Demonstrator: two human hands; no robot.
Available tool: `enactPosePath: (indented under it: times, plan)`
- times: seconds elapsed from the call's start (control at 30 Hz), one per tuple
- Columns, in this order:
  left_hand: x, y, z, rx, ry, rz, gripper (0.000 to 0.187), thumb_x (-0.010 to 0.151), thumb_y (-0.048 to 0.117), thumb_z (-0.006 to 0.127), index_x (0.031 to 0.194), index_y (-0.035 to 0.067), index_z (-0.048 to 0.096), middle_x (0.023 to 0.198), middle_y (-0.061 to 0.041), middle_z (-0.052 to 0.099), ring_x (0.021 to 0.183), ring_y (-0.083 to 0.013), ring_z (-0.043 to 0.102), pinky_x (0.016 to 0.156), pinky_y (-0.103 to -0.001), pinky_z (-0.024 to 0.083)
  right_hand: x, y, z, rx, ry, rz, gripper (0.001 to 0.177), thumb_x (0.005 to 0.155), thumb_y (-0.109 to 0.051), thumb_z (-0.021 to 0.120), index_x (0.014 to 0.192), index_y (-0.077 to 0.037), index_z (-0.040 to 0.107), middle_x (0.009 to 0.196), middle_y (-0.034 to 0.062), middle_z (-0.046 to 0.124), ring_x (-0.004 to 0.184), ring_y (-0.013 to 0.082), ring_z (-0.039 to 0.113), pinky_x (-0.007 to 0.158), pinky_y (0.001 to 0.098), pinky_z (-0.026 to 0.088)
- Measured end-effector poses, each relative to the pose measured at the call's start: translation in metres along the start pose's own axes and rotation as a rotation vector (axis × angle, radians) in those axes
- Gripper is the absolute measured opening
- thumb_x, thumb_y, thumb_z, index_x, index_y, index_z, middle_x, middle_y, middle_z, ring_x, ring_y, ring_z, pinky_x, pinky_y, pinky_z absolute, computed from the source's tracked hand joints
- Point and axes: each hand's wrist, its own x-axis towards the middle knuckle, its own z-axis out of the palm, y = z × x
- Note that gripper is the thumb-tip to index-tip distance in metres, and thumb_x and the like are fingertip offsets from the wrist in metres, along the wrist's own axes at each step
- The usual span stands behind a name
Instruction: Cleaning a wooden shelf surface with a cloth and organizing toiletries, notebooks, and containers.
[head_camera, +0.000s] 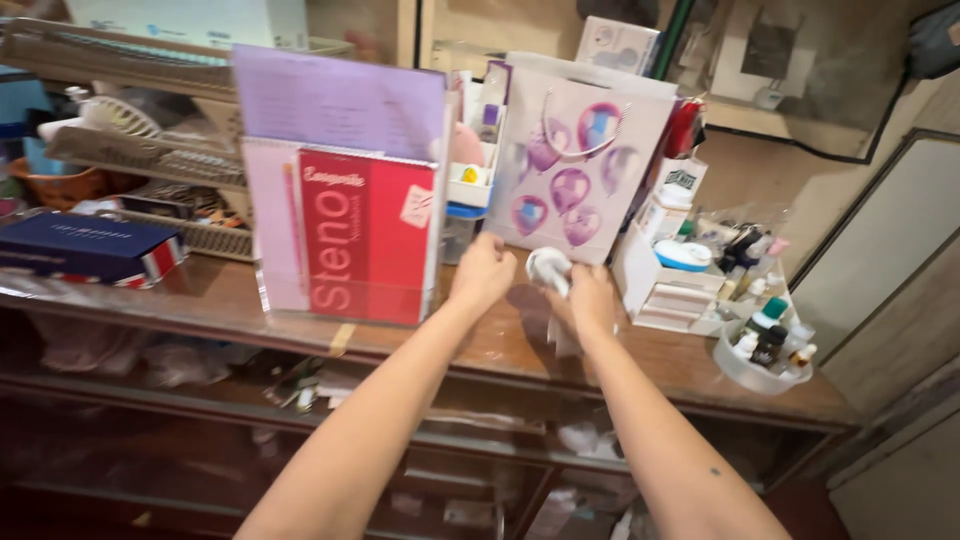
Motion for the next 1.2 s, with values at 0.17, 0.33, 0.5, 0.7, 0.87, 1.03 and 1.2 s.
enactPosePath:
  times: [0.17,0.33,0.5,0.7,0.87,1.03,1.2]
  plan:
    - [0.048,-0.028,0.093,0.103,-0.198,-0.151,0.059,0.089,0.032,0.063,0.137,-0.001,0.054,0.137,-0.029,0.057,0.129,-0.0430,0.054,0.108,-0.048,0.043,0.058,0.046,0.008,-0.002,-0.122,0.023,0.053,0.075,-0.048,0.085,0.107,-0.008,0.071,0.118,0.0156,0.063,0.115,0.0390,0.057,0.096,0.0482,0.048]
    - [0.106,-0.013,0.135,0.091,-0.166,-0.230,0.076,0.086,0.034,0.066,0.149,0.001,0.038,0.146,-0.028,0.049,0.136,-0.0429,0.049,0.114,-0.046,0.041,0.163,0.031,-0.043,-0.014,0.136,-0.276,0.042,0.084,-0.027,0.075,0.121,-0.009,0.067,0.123,0.0157,0.062,0.121,0.0391,0.054,0.104,0.0481,0.043]
    - [0.154,-0.003,0.149,0.052,-0.093,-0.305,0.093,0.085,0.035,0.068,0.157,0.002,0.020,0.156,-0.026,0.037,0.142,-0.0413,0.042,0.116,-0.045,0.037,0.262,0.024,-0.045,-0.012,0.374,-0.562,0.061,0.077,-0.014,0.068,0.136,-0.002,0.056,0.136,0.0217,0.056,0.127,0.0438,0.048,0.104,0.0510,0.038]
    - [0.220,-0.003,0.150,-0.016,0.079,-0.130,0.098,0.083,0.029,0.072,0.154,-0.008,0.015,0.154,-0.035,0.031,0.143,-0.0472,0.035,0.117,-0.045,0.033,0.327,0.019,-0.014,0.025,0.260,-0.698,0.056,0.083,0.000,0.056,0.139,-0.001,0.056,0.137,0.0207,0.061,0.131,0.0403,0.052,0.114,0.0522,0.033]
    - [0.238,0.001,0.136,-0.029,0.111,-0.097,0.085,0.080,0.025,0.074,0.145,-0.011,0.032,0.151,-0.036,0.038,0.142,-0.0467,0.040,0.118,-0.042,0.036,0.345,0.013,-0.009,-0.040,0.158,-0.604,0.045,0.077,0.000,0.056,0.120,-0.007,0.068,0.118,0.0186,0.069,0.117,0.0407,0.057,0.110,0.0548,0.033]
    - [0.256,-0.026,0.139,0.021,0.106,-0.044,0.090,0.081,0.025,0.074,0.148,-0.011,0.025,0.148,-0.037,0.037,0.140,-0.0478,0.039,0.116,-0.043,0.035,0.336,0.009,-0.019,-0.005,0.110,-0.543,0.033,0.077,-0.007,0.060,0.109,-0.007,0.069,0.111,0.0172,0.071,0.110,0.0405,0.058,0.103,0.0527,0.036]
    - [0.250,-0.017,0.132,0.002,0.031,-0.172,0.084,0.082,0.029,0.071,0.148,-0.008,0.034,0.152,-0.034,0.043,0.141,-0.0455,0.045,0.118,-0.042,0.038,0.336,0.003,-0.026,-0.021,0.080,-0.478,0.031,0.076,-0.010,0.061,0.106,-0.009,0.069,0.107,0.0131,0.073,0.108,0.0374,0.059,0.097,0.0520,0.034]
